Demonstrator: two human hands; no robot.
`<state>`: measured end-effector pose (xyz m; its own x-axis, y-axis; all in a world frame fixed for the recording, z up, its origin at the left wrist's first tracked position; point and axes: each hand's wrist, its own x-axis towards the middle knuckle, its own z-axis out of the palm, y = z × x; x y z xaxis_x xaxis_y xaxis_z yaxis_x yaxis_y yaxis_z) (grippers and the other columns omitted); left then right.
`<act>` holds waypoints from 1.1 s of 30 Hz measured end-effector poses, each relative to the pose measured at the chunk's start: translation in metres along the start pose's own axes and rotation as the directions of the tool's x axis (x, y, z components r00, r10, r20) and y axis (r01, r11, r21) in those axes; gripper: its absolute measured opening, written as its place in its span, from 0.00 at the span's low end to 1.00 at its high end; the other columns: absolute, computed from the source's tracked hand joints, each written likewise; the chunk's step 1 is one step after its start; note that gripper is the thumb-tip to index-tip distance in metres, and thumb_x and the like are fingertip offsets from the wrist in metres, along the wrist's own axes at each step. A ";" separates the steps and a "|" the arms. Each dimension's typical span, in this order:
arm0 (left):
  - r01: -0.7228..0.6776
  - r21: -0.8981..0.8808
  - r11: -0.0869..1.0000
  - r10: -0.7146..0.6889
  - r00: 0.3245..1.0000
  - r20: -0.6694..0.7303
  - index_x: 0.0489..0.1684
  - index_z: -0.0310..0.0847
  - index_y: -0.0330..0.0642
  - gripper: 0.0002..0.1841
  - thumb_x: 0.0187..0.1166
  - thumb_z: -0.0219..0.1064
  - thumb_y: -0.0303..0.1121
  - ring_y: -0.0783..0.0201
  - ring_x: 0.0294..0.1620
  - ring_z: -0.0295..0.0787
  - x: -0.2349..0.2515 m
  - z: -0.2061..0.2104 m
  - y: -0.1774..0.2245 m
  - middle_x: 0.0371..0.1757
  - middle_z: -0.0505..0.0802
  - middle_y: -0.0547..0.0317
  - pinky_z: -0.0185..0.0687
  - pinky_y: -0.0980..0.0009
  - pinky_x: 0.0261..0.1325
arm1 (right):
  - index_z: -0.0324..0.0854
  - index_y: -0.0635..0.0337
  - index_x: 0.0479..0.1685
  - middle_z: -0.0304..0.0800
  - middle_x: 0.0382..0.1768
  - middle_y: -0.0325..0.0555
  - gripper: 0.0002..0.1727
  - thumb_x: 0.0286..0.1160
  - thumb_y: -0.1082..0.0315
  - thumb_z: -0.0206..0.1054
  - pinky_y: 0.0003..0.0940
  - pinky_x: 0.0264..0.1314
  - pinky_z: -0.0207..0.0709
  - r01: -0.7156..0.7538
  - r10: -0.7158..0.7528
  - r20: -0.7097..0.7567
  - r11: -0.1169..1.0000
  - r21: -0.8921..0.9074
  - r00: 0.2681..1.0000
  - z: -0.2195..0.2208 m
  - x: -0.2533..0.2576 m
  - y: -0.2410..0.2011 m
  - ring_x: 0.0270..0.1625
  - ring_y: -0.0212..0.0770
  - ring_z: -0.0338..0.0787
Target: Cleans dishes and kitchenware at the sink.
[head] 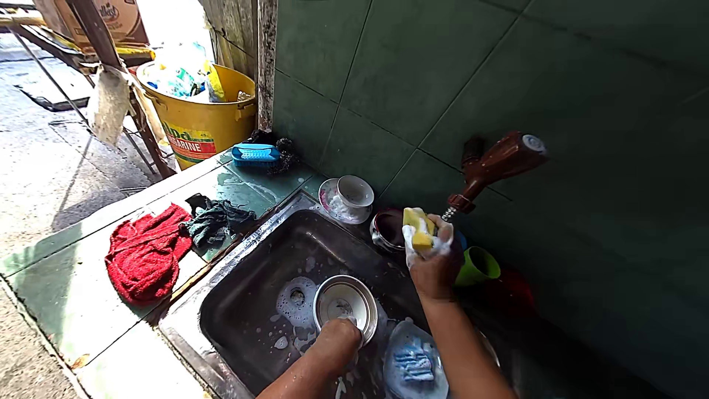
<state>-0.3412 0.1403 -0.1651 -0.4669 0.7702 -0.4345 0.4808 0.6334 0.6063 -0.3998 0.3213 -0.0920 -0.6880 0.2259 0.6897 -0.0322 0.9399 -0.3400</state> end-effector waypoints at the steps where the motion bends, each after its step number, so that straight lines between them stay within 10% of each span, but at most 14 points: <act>1: -0.019 0.017 1.000 0.019 1.000 -0.009 0.45 0.84 0.24 0.09 0.75 0.67 0.24 0.33 0.64 0.85 -0.001 -0.001 0.001 0.55 0.89 0.30 0.77 0.38 0.63 | 0.79 0.74 0.64 0.89 0.56 0.68 0.27 0.68 0.66 0.74 0.59 0.64 0.81 -0.021 0.023 -0.029 0.998 0.060 0.999 -0.009 -0.010 -0.006 0.59 0.63 0.90; 6: -0.136 -0.052 0.989 0.112 0.938 -0.329 0.43 0.87 0.27 0.11 0.74 0.69 0.30 0.36 0.57 0.90 -0.006 0.001 -0.002 0.49 0.92 0.33 0.80 0.39 0.62 | 0.78 0.80 0.60 0.89 0.53 0.67 0.28 0.60 0.72 0.76 0.41 0.63 0.84 -0.304 0.287 0.101 0.906 0.295 0.953 -0.036 -0.073 -0.003 0.56 0.49 0.91; 10: -0.243 -0.124 0.962 -0.013 0.414 -0.910 0.42 0.88 0.27 0.10 0.72 0.69 0.28 0.45 0.39 0.96 -0.004 0.004 -0.006 0.36 0.95 0.40 0.91 0.48 0.46 | 0.77 0.82 0.60 0.89 0.51 0.67 0.28 0.64 0.71 0.76 0.36 0.59 0.84 -0.488 0.481 0.109 0.809 0.327 0.870 -0.032 -0.101 0.000 0.52 0.44 0.91; 12: -0.311 -0.311 0.898 -0.213 0.313 -0.926 0.45 0.87 0.24 0.13 0.80 0.62 0.29 0.52 0.40 0.95 0.000 0.002 -0.005 0.36 0.94 0.40 0.90 0.58 0.50 | 0.73 0.82 0.65 0.87 0.55 0.67 0.31 0.67 0.66 0.74 0.38 0.61 0.85 -0.499 0.477 0.156 0.785 0.367 0.865 -0.022 -0.111 -0.020 0.55 0.46 0.91; 17: -0.518 -0.840 0.162 -0.632 0.599 -0.491 0.57 0.80 0.26 0.20 0.95 0.45 0.33 0.67 0.47 0.87 -0.007 -0.007 -0.012 0.45 0.89 0.48 0.84 0.69 0.56 | 0.93 0.61 0.54 0.87 0.63 0.68 0.25 0.78 0.52 0.57 0.60 0.77 0.72 0.058 -0.099 0.237 0.983 0.177 0.966 0.003 -0.145 -0.088 0.72 0.66 0.83; 20: -0.470 -0.856 0.216 -0.611 0.618 -0.494 0.45 0.82 0.29 0.20 0.94 0.48 0.36 0.68 0.38 0.87 -0.008 -0.010 -0.014 0.35 0.88 0.52 0.85 0.69 0.48 | 0.94 0.64 0.52 0.93 0.58 0.62 0.19 0.75 0.64 0.61 0.57 0.71 0.80 -0.041 0.016 0.249 0.994 0.097 0.968 0.012 -0.115 -0.071 0.65 0.61 0.90; 23: -0.424 -0.844 0.329 -0.575 0.619 -0.535 0.38 0.82 0.29 0.18 0.93 0.52 0.33 0.71 0.36 0.82 -0.013 -0.010 0.001 0.31 0.84 0.56 0.80 0.72 0.47 | 0.87 0.69 0.62 0.92 0.57 0.64 0.19 0.86 0.66 0.57 0.57 0.71 0.76 -0.485 0.436 0.491 0.874 -0.031 0.754 0.001 -0.062 -0.058 0.64 0.59 0.90; 29: -0.569 -0.820 0.062 -0.611 0.628 -0.482 0.64 0.75 0.28 0.24 0.97 0.36 0.38 0.69 0.47 0.86 -0.004 -0.002 -0.016 0.46 0.88 0.51 0.83 0.71 0.56 | 0.96 0.59 0.47 0.96 0.54 0.51 0.15 0.69 0.67 0.65 0.54 0.65 0.84 0.188 -0.212 0.224 0.974 0.126 0.951 0.019 -0.131 -0.089 0.62 0.56 0.93; 33: -0.497 -0.859 0.124 -0.663 0.602 -0.444 0.38 0.82 0.31 0.15 0.92 0.54 0.32 0.66 0.36 0.86 0.002 -0.009 -0.015 0.32 0.87 0.54 0.84 0.68 0.45 | 0.92 0.72 0.47 0.94 0.49 0.63 0.13 0.72 0.74 0.66 0.52 0.65 0.85 -0.131 0.094 0.255 0.982 0.133 0.962 0.009 -0.098 -0.068 0.57 0.59 0.94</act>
<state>-0.3559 0.1316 -0.1686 -0.9298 0.0107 -0.3679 -0.3458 -0.3675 0.8633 -0.3364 0.2329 -0.1425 -0.8501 0.2401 0.4688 -0.0381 0.8597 -0.5094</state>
